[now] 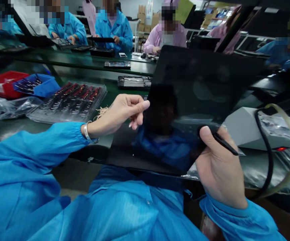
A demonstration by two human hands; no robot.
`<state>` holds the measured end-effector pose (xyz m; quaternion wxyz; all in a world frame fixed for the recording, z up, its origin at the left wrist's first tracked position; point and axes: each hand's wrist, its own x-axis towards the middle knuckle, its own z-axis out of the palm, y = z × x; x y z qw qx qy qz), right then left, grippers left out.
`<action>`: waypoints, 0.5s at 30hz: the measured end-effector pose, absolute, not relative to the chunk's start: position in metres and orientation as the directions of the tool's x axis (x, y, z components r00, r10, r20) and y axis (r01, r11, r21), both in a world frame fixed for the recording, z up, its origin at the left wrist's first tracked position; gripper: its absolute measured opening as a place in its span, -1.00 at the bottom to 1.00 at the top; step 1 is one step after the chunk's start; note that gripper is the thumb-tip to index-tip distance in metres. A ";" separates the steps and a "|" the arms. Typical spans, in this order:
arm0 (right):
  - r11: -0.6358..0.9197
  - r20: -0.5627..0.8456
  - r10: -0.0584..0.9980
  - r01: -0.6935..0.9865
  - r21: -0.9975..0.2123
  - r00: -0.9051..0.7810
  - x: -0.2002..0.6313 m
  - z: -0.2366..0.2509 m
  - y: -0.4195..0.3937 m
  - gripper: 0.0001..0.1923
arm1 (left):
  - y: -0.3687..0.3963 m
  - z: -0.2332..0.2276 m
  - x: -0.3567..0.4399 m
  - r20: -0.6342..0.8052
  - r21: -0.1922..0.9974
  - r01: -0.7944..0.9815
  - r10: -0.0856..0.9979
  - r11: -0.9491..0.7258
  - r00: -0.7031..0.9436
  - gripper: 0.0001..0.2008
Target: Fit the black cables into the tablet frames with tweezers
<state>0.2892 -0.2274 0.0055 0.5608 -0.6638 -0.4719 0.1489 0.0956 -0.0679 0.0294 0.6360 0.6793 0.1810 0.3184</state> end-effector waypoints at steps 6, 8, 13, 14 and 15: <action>0.040 -0.020 0.824 -0.094 -0.995 0.566 0.293 -0.005 -0.220 -0.69 | -0.058 0.017 0.101 0.020 0.991 -0.104 0.672 0.085 0.741 -0.51; 0.070 -0.077 0.805 -0.223 -0.972 0.588 0.292 -0.010 -0.218 -0.74 | -0.055 0.014 0.103 -0.047 0.989 -0.062 0.684 0.133 0.728 -0.55; 0.098 -0.144 0.804 -0.368 -0.925 0.577 0.294 -0.019 -0.212 -0.77 | -0.050 0.007 0.107 -0.133 0.982 -0.005 0.700 0.191 0.701 -0.59; 0.098 -0.144 0.803 -0.368 -0.925 0.578 0.295 -0.020 -0.211 -0.78 | -0.049 0.006 0.107 -0.138 0.981 0.000 0.700 0.194 0.701 -0.59; 0.098 -0.144 0.802 -0.366 -0.925 0.579 0.295 -0.021 -0.211 -0.78 | -0.049 0.005 0.107 -0.142 0.981 0.005 0.699 0.195 0.701 -0.60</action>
